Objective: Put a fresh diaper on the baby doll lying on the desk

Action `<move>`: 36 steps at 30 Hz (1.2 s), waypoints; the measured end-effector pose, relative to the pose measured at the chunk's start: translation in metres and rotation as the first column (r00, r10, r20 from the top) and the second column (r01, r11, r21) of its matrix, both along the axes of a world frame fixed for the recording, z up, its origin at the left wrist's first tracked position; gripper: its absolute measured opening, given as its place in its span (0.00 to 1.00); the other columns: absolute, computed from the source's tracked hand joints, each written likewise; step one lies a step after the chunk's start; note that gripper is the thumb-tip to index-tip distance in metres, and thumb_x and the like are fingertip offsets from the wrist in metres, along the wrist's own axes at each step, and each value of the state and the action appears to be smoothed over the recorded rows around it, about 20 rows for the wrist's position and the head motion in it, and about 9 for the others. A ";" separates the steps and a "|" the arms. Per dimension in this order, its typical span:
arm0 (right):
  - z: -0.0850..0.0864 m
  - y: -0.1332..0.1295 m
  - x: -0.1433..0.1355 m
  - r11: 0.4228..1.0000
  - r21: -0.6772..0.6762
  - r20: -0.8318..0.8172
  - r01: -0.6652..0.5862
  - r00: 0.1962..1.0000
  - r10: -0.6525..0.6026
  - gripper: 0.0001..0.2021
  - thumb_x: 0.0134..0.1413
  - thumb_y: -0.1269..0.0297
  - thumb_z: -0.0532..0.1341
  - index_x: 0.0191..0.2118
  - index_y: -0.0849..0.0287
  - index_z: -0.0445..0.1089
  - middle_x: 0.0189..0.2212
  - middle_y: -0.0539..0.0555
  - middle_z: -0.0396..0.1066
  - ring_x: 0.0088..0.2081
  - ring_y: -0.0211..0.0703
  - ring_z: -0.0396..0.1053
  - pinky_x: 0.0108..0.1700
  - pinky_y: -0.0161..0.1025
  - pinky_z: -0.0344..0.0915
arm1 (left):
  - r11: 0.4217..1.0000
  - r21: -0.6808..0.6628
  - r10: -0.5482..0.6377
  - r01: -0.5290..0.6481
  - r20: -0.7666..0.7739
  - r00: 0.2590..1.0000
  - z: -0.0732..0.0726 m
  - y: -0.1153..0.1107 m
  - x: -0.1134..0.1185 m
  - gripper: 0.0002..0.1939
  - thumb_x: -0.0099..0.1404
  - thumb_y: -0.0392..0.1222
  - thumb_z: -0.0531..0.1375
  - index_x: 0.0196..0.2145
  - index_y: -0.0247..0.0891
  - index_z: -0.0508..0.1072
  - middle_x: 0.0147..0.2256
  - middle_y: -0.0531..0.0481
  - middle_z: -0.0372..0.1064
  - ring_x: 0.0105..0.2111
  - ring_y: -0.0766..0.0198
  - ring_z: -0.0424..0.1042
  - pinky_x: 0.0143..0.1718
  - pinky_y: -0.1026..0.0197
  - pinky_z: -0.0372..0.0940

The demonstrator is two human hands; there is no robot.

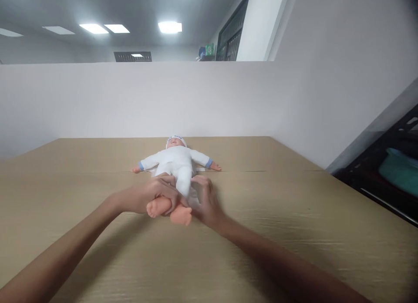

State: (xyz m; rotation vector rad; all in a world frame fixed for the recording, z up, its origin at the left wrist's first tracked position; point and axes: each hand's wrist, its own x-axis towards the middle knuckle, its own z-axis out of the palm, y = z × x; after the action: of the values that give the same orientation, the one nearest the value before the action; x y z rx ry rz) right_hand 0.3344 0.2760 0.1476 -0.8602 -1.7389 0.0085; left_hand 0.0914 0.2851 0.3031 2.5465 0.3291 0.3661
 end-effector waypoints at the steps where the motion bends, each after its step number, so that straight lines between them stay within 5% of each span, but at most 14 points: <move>1: 0.002 -0.001 -0.001 0.999 0.040 0.035 -0.012 0.999 0.011 0.29 0.69 0.44 0.67 0.66 0.51 0.62 0.63 0.65 0.68 0.63 0.61 0.70 0.62 0.59 0.71 | 1.000 0.016 -0.001 0.001 0.002 1.000 -0.002 -0.002 -0.001 0.10 0.66 0.28 0.64 0.30 0.40 0.74 0.42 0.51 0.83 0.45 0.57 0.71 0.50 0.57 0.67; 5: 0.013 -0.004 0.000 0.986 0.138 0.191 -0.088 0.980 0.061 0.18 0.77 0.50 0.60 0.65 0.46 0.67 0.61 0.60 0.73 0.62 0.56 0.72 0.63 0.57 0.69 | 0.994 0.102 0.020 -0.025 0.053 0.998 -0.009 -0.008 -0.012 0.09 0.69 0.31 0.65 0.31 0.40 0.75 0.49 0.46 0.82 0.49 0.54 0.73 0.49 0.55 0.69; 9: 0.016 -0.005 0.020 0.974 0.173 0.201 -0.146 0.973 0.110 0.25 0.81 0.42 0.45 0.63 0.50 0.68 0.59 0.61 0.76 0.59 0.56 0.74 0.61 0.57 0.70 | 0.973 0.208 0.072 -0.103 0.155 0.985 -0.022 -0.011 -0.038 0.05 0.73 0.37 0.66 0.36 0.42 0.80 0.56 0.43 0.80 0.53 0.51 0.74 0.54 0.51 0.70; 14: 0.008 0.004 0.053 0.967 0.173 0.340 -0.187 0.933 0.119 0.15 0.79 0.58 0.54 0.63 0.50 0.67 0.60 0.58 0.78 0.61 0.52 0.76 0.60 0.54 0.73 | 0.966 0.196 0.136 -0.169 0.172 0.976 -0.049 -0.013 -0.070 0.08 0.77 0.38 0.62 0.40 0.42 0.81 0.54 0.41 0.80 0.57 0.51 0.74 0.58 0.52 0.71; 24: -0.006 0.013 0.066 0.959 0.240 0.616 -0.148 0.787 -0.033 0.25 0.68 0.77 0.57 0.62 0.43 0.74 0.61 0.52 0.77 0.64 0.49 0.73 0.68 0.55 0.72 | 0.902 0.380 0.084 -0.204 0.308 0.948 -0.099 -0.013 -0.083 0.14 0.83 0.47 0.56 0.49 0.42 0.81 0.49 0.39 0.82 0.57 0.49 0.76 0.59 0.48 0.71; 36: 0.007 0.010 0.063 0.962 0.093 0.651 -0.256 0.747 0.136 0.26 0.58 0.84 0.53 0.54 0.51 0.73 0.65 0.50 0.76 0.69 0.49 0.68 0.65 0.50 0.70 | 0.867 0.463 0.050 -0.184 0.287 0.957 -0.106 -0.011 -0.091 0.12 0.84 0.43 0.55 0.52 0.39 0.78 0.50 0.40 0.82 0.60 0.52 0.75 0.62 0.50 0.68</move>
State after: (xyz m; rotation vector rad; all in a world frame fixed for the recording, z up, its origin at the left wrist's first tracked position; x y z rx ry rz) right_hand 0.3970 0.2863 0.1549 -0.5654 -2.4307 -0.3354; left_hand 0.0006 0.2738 0.1972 2.9182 0.3213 0.9365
